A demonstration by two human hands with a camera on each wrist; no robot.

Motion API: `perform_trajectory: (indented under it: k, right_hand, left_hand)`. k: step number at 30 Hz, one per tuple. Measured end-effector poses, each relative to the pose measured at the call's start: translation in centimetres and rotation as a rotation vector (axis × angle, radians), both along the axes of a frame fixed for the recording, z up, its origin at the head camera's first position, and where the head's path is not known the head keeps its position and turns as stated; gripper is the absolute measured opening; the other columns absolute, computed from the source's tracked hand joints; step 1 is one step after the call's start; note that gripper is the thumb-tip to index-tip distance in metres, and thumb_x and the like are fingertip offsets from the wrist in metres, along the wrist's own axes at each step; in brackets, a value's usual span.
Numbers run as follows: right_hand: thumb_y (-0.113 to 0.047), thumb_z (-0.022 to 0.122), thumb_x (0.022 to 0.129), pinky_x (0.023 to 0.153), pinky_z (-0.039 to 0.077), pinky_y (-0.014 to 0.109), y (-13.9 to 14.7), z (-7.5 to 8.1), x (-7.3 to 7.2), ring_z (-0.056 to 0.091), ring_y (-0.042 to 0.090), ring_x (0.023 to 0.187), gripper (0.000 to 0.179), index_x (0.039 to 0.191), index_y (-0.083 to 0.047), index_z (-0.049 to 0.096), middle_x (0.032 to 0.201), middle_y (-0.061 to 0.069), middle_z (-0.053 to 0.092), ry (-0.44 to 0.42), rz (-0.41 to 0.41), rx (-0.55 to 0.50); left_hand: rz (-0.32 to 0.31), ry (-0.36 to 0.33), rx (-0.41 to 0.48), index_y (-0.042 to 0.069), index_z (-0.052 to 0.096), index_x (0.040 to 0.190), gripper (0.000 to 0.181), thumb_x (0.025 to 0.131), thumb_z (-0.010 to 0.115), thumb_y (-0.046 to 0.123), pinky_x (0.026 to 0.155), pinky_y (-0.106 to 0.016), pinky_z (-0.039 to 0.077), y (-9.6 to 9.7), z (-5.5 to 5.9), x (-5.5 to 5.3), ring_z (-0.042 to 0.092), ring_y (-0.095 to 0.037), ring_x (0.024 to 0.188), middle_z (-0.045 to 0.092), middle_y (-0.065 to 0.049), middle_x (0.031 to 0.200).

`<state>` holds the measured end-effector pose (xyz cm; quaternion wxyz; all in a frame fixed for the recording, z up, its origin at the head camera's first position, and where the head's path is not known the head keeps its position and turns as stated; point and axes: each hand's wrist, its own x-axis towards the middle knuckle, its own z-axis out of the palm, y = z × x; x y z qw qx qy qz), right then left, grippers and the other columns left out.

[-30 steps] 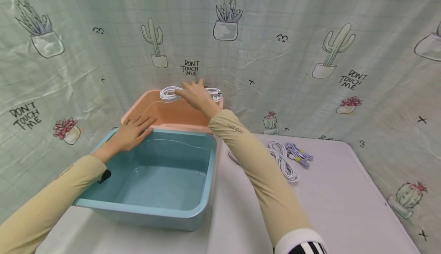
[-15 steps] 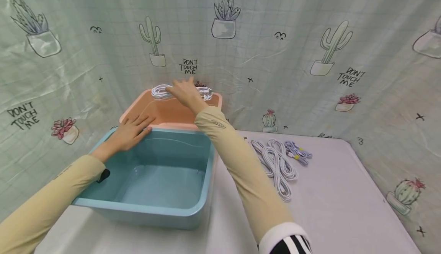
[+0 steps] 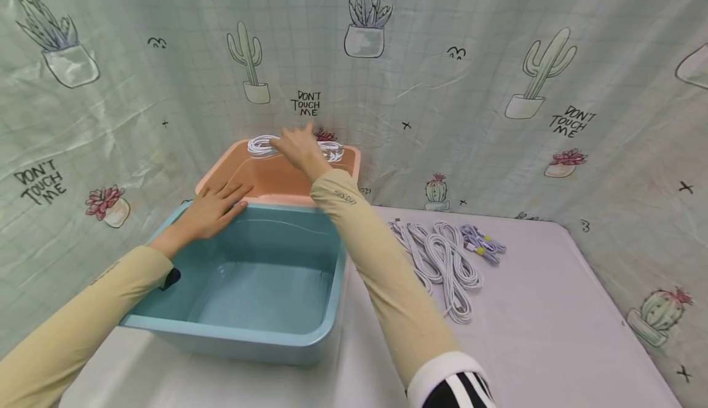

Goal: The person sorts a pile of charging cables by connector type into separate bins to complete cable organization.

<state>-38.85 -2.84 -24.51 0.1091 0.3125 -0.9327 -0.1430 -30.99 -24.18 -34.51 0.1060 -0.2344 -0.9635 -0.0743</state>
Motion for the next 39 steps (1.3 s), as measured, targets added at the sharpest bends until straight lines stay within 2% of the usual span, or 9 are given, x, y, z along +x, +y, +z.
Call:
perform_trajectory:
  k: [9,17,23,32,39]
  right_hand:
    - [-0.007,0.042,0.092,0.103,0.023,0.058,0.4,-0.2,-0.3,0.039,0.033,0.126,0.045,0.133,-0.026,0.039,0.143,0.009,0.034,-0.004,-0.007,-0.012]
    - [-0.008,0.045,0.092,0.101,0.028,0.057,1.0,0.2,0.2,0.044,0.031,0.123,0.042,0.132,-0.022,0.041,0.140,0.008,0.037,0.019,0.026,-0.010]
    - [-0.011,0.046,0.093,0.099,0.030,0.056,2.8,0.4,0.4,0.045,0.030,0.120,0.037,0.129,-0.020,0.045,0.138,0.008,0.039,0.022,0.039,-0.012]
    - [-0.016,0.050,0.091,0.090,0.036,0.050,5.7,0.5,0.6,0.050,0.028,0.107,0.028,0.119,-0.018,0.052,0.119,0.007,0.050,0.142,0.082,-0.051]
    - [-0.027,0.049,0.092,0.089,0.034,0.050,8.2,-0.1,1.1,0.048,0.027,0.108,0.033,0.124,-0.020,0.049,0.116,0.008,0.051,0.153,0.102,-0.051]
  left_hand:
    - [0.002,-0.011,-0.014,0.018,0.027,0.142,0.052,0.096,0.028,0.043,0.105,-0.062,0.007,0.1,0.1,-0.1,0.017,-0.044,0.133,0.028,-0.017,0.144]
    - [-0.004,-0.018,-0.005,0.017,0.027,0.142,0.053,0.096,0.027,0.043,0.105,-0.062,0.006,0.1,-0.1,0.1,0.016,-0.044,0.133,0.027,-0.017,0.145]
    - [0.003,-0.009,-0.004,0.018,0.026,0.142,0.053,0.096,0.029,0.043,0.105,-0.062,0.007,0.2,0.1,0.3,0.018,-0.044,0.133,0.027,-0.017,0.145]
    - [0.006,0.004,0.003,0.019,0.026,0.142,0.053,0.096,0.028,0.044,0.105,-0.062,0.007,-0.1,0.1,0.1,0.018,-0.045,0.132,0.028,-0.017,0.144]
    - [0.006,-0.008,0.001,0.019,0.026,0.142,0.053,0.096,0.029,0.044,0.105,-0.062,0.006,0.0,0.0,0.0,0.018,-0.045,0.133,0.028,-0.017,0.145]
